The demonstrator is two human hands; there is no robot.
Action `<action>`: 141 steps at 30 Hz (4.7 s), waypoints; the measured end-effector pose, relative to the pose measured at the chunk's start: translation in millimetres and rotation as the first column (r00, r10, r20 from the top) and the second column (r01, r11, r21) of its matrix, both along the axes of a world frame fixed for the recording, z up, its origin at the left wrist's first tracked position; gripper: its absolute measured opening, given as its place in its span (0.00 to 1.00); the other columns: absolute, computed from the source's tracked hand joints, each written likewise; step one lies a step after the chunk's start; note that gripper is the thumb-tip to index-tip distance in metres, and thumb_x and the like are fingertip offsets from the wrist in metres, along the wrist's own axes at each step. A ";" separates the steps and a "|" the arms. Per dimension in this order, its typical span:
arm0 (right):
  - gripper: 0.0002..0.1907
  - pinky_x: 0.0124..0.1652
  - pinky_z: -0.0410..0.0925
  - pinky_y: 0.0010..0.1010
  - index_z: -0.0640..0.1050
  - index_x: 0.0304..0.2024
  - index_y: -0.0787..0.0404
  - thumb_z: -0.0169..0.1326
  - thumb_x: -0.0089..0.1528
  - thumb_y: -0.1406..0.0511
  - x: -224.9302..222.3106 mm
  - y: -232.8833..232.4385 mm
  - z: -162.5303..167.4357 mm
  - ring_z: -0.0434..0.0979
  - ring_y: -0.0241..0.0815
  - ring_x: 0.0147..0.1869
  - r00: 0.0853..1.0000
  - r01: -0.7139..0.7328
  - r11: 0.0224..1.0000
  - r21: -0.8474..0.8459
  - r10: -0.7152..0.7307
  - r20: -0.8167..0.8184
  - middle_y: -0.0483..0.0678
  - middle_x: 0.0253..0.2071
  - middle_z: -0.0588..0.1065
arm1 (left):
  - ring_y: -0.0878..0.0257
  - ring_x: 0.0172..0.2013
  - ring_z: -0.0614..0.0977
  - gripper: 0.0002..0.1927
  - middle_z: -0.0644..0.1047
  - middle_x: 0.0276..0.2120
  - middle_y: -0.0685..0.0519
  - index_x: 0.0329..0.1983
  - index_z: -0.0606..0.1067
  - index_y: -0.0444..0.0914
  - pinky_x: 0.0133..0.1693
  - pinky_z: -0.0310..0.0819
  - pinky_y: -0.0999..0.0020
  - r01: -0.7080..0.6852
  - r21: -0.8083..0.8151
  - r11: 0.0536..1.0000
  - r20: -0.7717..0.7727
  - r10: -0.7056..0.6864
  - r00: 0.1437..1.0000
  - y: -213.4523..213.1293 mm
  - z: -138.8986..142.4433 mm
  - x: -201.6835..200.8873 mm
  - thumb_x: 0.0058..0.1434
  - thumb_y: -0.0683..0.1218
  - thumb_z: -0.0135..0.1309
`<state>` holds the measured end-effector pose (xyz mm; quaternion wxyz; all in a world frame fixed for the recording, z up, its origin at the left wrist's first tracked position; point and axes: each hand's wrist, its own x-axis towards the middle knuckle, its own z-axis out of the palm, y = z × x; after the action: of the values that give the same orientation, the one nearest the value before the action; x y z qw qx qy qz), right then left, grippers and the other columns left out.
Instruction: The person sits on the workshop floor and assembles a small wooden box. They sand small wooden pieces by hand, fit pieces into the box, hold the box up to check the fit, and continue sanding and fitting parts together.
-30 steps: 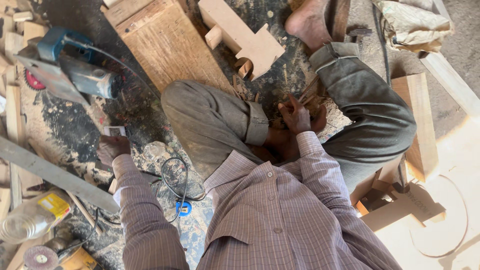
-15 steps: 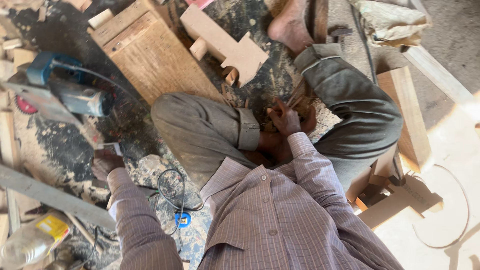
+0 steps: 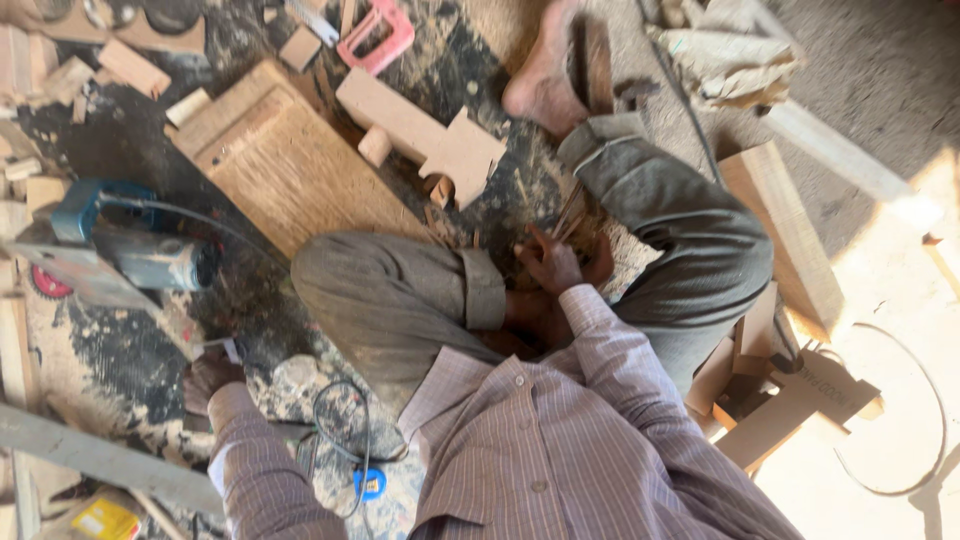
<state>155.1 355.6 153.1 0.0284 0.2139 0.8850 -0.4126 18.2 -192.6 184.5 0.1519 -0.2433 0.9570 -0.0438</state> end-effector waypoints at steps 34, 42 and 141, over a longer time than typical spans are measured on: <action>0.32 0.47 0.77 0.41 0.71 0.66 0.61 0.59 0.64 0.53 -21.6 13.2 22.5 0.85 0.51 0.47 0.988 0.030 0.999 0.017 -0.027 -0.149 0.56 0.47 0.82 | 0.53 0.35 0.84 0.06 0.83 0.32 0.50 0.39 0.86 0.47 0.42 0.79 0.54 0.223 0.251 0.942 -0.660 -0.001 0.751 19.7 4.5 -4.7 0.60 0.43 0.65; 0.21 0.47 0.77 0.38 0.79 0.59 0.64 0.59 0.70 0.56 -10.5 81.1 43.5 0.85 0.52 0.50 0.839 0.207 0.956 0.209 -0.064 -0.540 0.59 0.50 0.81 | 0.58 0.34 0.82 0.06 0.82 0.37 0.45 0.46 0.85 0.36 0.35 0.77 0.64 0.585 0.309 0.750 -0.809 -0.117 0.577 48.0 16.1 0.8 0.67 0.37 0.67; 0.33 0.37 0.73 0.33 0.50 0.80 0.59 0.46 0.75 0.62 -59.0 52.6 93.8 0.76 0.39 0.35 0.996 0.052 0.988 -0.145 -0.061 -0.060 0.51 0.40 0.76 | 0.53 0.46 0.85 0.15 0.82 0.42 0.49 0.53 0.64 0.34 0.47 0.83 0.61 0.858 0.482 -0.178 -0.853 -0.317 0.414 459.5 -29.6 -137.8 0.69 0.35 0.57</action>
<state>96.2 408.1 246.9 0.0034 0.2227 0.8471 -0.4825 -119.5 266.9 154.8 -0.0063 0.4034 0.7531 0.5198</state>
